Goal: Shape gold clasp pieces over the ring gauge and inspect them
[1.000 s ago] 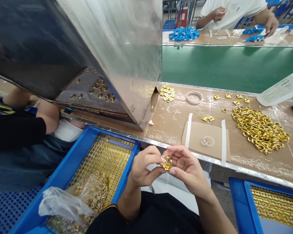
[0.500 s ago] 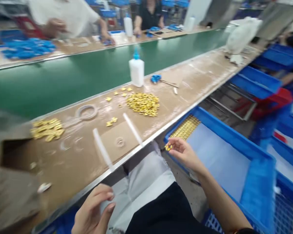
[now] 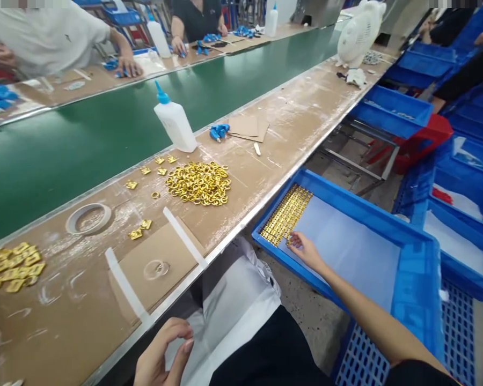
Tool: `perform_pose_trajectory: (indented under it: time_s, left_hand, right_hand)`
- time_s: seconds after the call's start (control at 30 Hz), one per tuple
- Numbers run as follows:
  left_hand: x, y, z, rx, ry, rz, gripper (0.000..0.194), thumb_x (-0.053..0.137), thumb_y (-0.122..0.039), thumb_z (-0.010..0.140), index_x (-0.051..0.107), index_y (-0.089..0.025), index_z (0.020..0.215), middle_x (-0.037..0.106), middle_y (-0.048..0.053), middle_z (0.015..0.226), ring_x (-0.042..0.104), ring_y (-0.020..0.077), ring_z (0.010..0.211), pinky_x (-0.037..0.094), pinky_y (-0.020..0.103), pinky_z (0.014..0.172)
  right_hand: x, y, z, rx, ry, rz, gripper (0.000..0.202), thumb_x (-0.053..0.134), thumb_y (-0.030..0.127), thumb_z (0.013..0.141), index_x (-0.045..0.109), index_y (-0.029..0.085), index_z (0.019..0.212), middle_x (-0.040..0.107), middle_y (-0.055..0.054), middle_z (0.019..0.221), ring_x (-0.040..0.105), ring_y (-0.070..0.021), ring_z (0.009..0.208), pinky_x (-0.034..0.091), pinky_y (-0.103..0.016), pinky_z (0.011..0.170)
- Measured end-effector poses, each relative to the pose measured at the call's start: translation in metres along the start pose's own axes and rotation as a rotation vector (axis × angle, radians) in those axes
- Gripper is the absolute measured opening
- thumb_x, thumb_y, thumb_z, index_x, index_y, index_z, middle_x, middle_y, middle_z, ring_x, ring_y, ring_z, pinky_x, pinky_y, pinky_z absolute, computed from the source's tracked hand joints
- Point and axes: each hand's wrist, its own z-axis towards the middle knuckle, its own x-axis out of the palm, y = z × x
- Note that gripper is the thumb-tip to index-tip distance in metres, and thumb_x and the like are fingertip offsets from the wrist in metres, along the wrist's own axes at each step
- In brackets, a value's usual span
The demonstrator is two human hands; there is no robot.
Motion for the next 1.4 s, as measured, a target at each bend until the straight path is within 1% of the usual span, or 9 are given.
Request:
perform_pose_trajectory:
  time_s: [0.1, 0.2, 0.37, 0.53, 0.77, 0.87, 0.97, 1.13, 1.4]
  left_hand:
    - [0.009, -0.006, 0.001, -0.026, -0.032, -0.022, 0.008, 0.061, -0.020, 0.093, 0.065, -0.022, 0.085, 0.067, 0.002, 0.074, 0.067, 0.0176, 0.066, 0.056, 0.023, 0.062]
    - [0.018, -0.011, -0.001, -0.055, -0.066, -0.033, 0.016, 0.058, -0.027, 0.097, 0.063, -0.020, 0.083, 0.066, 0.004, 0.073, 0.065, 0.0173, 0.066, 0.054, 0.024, 0.063]
    - [0.019, -0.014, -0.015, -0.109, -0.097, -0.054, 0.028, 0.052, -0.039, 0.102, 0.061, -0.019, 0.084, 0.064, 0.004, 0.075, 0.062, 0.0166, 0.070, 0.050, 0.025, 0.067]
    - [0.005, -0.014, -0.050, -0.216, -0.207, -0.018, 0.025, 0.054, -0.038, 0.101, 0.060, -0.020, 0.085, 0.064, 0.004, 0.077, 0.061, 0.0166, 0.073, 0.048, 0.025, 0.069]
    - [-0.028, -0.006, -0.089, -0.345, -0.389, 0.017, 0.025, 0.055, -0.037, 0.099, 0.059, -0.020, 0.081, 0.062, 0.002, 0.076, 0.061, 0.0177, 0.071, 0.048, 0.026, 0.067]
    - [-0.061, 0.003, -0.057, -0.403, -0.437, 0.148, 0.024, 0.054, -0.037, 0.098, 0.061, -0.020, 0.082, 0.062, 0.001, 0.075, 0.060, 0.0180, 0.071, 0.048, 0.026, 0.068]
    - [-0.089, 0.020, 0.013, -0.411, -0.408, 0.313, 0.015, 0.053, -0.029, 0.097, 0.063, -0.020, 0.089, 0.066, 0.003, 0.084, 0.063, 0.0193, 0.076, 0.051, 0.029, 0.072]
    - [-0.087, 0.054, 0.123, -0.390, -0.215, 0.469, 0.031, 0.064, -0.010, 0.085, 0.065, -0.020, 0.114, 0.065, 0.010, 0.121, 0.068, 0.0235, 0.103, 0.053, 0.037, 0.096]
    - [-0.065, 0.083, 0.157, -0.402, -0.084, 0.516, 0.022, 0.063, -0.012, 0.087, 0.069, -0.018, 0.108, 0.066, 0.010, 0.109, 0.068, 0.0261, 0.105, 0.053, 0.037, 0.094]
  right_hand:
    - [0.001, 0.036, 0.004, -0.111, 0.007, -0.003, 0.040, 0.070, 0.046, 0.080, 0.062, 0.018, 0.108, 0.071, -0.008, 0.090, 0.064, -0.0221, 0.075, 0.056, -0.042, 0.076]
    - [0.027, 0.091, 0.016, -0.367, 0.045, 0.018, 0.036, 0.067, 0.039, 0.090, 0.061, 0.021, 0.120, 0.070, -0.008, 0.097, 0.065, -0.0207, 0.079, 0.057, -0.037, 0.076]
    - [0.137, 0.182, 0.053, -0.643, 0.325, -0.001, 0.034, 0.064, 0.027, 0.091, 0.060, 0.021, 0.124, 0.069, -0.008, 0.100, 0.066, -0.0206, 0.081, 0.058, -0.035, 0.078]
    - [0.233, 0.227, 0.094, -0.665, 0.426, -0.212, 0.037, 0.061, 0.014, 0.086, 0.060, 0.014, 0.123, 0.068, -0.012, 0.103, 0.065, -0.0271, 0.096, 0.054, -0.043, 0.091]
    - [0.235, 0.236, 0.126, -0.801, 0.624, -0.313, 0.051, 0.069, 0.004, 0.079, 0.063, 0.018, 0.128, 0.065, -0.010, 0.114, 0.063, -0.0158, 0.072, 0.054, -0.034, 0.081]
    - [0.238, 0.243, 0.136, -0.879, 0.718, -0.350, 0.049, 0.070, 0.001, 0.078, 0.066, 0.020, 0.123, 0.066, -0.008, 0.113, 0.064, -0.0157, 0.076, 0.054, -0.033, 0.084]
    - [0.247, 0.248, 0.143, -0.945, 0.780, -0.389, 0.041, 0.071, 0.001, 0.079, 0.069, 0.020, 0.115, 0.067, -0.006, 0.103, 0.065, -0.0192, 0.088, 0.053, -0.033, 0.088]
    - [0.255, 0.256, 0.147, -1.008, 0.801, -0.461, 0.029, 0.064, 0.000, 0.084, 0.073, 0.017, 0.106, 0.064, -0.009, 0.103, 0.065, -0.0225, 0.098, 0.051, -0.036, 0.093]
    - [0.260, 0.268, 0.151, -1.077, 0.909, -0.510, 0.029, 0.068, 0.002, 0.083, 0.077, 0.021, 0.103, 0.064, -0.006, 0.096, 0.066, -0.0221, 0.095, 0.052, -0.033, 0.090]
